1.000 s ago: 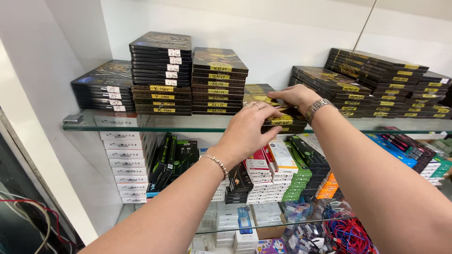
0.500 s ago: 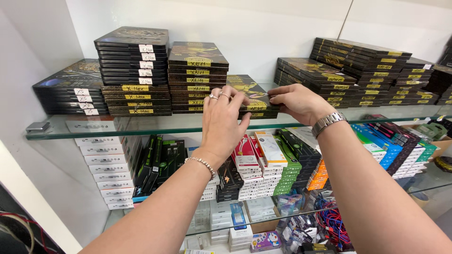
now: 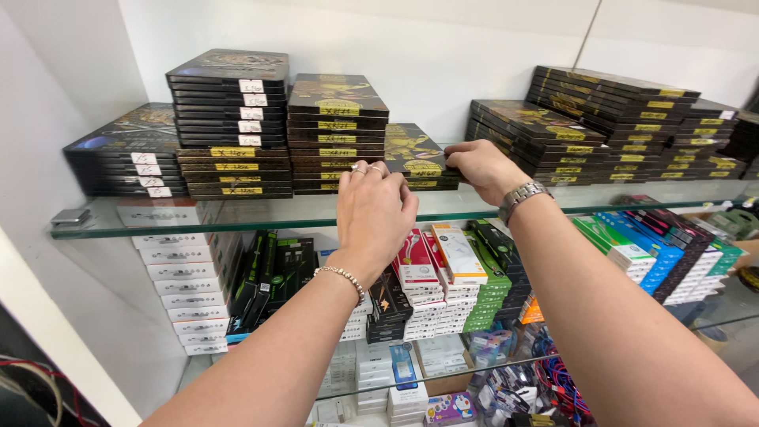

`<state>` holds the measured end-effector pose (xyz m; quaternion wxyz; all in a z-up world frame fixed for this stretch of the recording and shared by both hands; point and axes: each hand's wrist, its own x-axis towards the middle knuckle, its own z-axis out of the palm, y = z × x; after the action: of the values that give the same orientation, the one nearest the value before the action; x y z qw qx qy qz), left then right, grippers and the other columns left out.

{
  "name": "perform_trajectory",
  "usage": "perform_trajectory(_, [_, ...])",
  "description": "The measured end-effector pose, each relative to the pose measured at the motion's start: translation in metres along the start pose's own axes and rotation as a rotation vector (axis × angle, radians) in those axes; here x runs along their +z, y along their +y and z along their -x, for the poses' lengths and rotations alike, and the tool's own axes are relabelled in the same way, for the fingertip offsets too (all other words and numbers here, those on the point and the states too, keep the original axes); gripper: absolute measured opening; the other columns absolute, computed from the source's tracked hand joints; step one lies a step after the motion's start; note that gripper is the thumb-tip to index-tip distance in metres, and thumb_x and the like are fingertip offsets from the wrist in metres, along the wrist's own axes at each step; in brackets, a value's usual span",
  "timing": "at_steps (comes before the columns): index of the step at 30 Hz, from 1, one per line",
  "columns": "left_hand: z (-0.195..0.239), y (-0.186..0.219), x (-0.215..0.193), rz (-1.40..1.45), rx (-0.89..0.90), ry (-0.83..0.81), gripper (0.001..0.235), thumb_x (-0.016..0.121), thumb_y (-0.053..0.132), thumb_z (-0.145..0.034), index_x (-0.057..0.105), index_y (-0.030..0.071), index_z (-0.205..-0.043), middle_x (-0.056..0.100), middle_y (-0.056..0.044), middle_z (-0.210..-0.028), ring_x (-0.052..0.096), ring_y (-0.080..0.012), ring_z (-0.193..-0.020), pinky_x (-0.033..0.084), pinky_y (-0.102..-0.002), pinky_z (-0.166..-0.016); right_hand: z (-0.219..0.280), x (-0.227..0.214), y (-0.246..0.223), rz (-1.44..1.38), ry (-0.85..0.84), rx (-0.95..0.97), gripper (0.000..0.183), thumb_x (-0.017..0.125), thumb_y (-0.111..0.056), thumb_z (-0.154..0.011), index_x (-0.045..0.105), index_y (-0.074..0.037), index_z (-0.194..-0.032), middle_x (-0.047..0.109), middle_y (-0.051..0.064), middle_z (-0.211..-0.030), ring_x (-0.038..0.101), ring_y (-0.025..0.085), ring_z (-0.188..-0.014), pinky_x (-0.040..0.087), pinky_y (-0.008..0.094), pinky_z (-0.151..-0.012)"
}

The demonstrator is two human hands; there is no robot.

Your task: The person wipes the surfaces of multiple small product boxes with a maroon cloth, then stacks them and places them on a glass shelf. The person handles the boxes one at a time, wiping each before stacking.

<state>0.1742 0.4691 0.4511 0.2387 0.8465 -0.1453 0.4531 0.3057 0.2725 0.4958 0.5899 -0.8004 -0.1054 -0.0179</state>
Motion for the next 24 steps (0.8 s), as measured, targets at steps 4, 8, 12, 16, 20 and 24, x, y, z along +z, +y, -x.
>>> perform_trajectory(4, [-0.017,0.027,0.023,0.230,-0.005,0.065,0.018,0.064,0.019,-0.092,0.071,0.003,-0.095,0.069,-0.014,-0.098,0.062,-0.0332,-0.104,0.046,-0.045,-0.093,0.011,-0.010,0.006,-0.199,0.013,-0.019,0.034,0.057,-0.014,-0.100,0.064,0.006,-0.128,0.067,0.012,-0.118,0.063,0.015,-0.101,0.055,0.032,-0.090])
perform_trajectory(8, [-0.038,0.067,0.078,0.666,-0.189,-0.008,0.040,0.055,0.028,-0.096,0.061,0.001,-0.124,0.070,-0.017,-0.108,0.066,-0.0335,-0.107,0.050,-0.043,-0.096,0.033,-0.051,0.022,-0.291,0.154,0.004,0.029,0.052,-0.009,-0.099,0.064,0.012,-0.115,0.072,0.019,-0.114,0.073,0.022,-0.098,0.062,0.031,-0.085])
perform_trajectory(12, [-0.072,0.100,0.136,0.891,-0.478,-0.105,0.062,0.047,0.042,-0.099,0.053,-0.006,-0.137,0.059,-0.026,-0.136,0.052,-0.0379,-0.131,0.039,-0.042,-0.109,0.057,-0.107,0.039,-0.380,0.406,0.074,0.026,0.049,-0.004,-0.099,0.060,0.014,-0.114,0.067,0.022,-0.114,0.072,0.030,-0.100,0.065,0.034,-0.081])
perform_trajectory(16, [-0.093,0.118,0.178,1.366,-0.804,-0.336,0.074,0.036,0.051,-0.096,0.054,-0.009,-0.136,0.056,-0.023,-0.146,0.049,-0.0319,-0.137,0.034,-0.042,-0.113,0.066,-0.151,0.049,-0.408,0.569,0.141,0.023,0.044,0.005,-0.098,0.049,0.019,-0.116,0.055,0.022,-0.119,0.074,0.038,-0.100,0.062,0.038,-0.083])
perform_trajectory(20, [-0.099,0.125,0.199,1.536,-0.868,-0.345,0.079,0.032,0.056,-0.096,0.041,-0.002,-0.150,0.040,-0.014,-0.161,0.034,-0.0237,-0.148,0.020,-0.041,-0.120,0.058,-0.174,0.054,-0.540,0.482,0.089,0.019,0.041,0.001,-0.100,0.044,0.013,-0.115,0.052,0.017,-0.121,0.071,0.032,-0.099,0.061,0.037,-0.085])
perform_trajectory(24, [-0.103,0.128,0.204,1.633,-0.860,-0.312,0.084,0.030,0.062,-0.097,0.036,0.000,-0.153,0.036,-0.014,-0.163,0.030,-0.0241,-0.151,0.017,-0.043,-0.122,0.047,-0.176,0.058,-0.556,0.452,0.112,0.020,0.043,-0.004,-0.103,0.048,0.011,-0.114,0.051,0.014,-0.119,0.069,0.027,-0.100,0.062,0.036,-0.084])
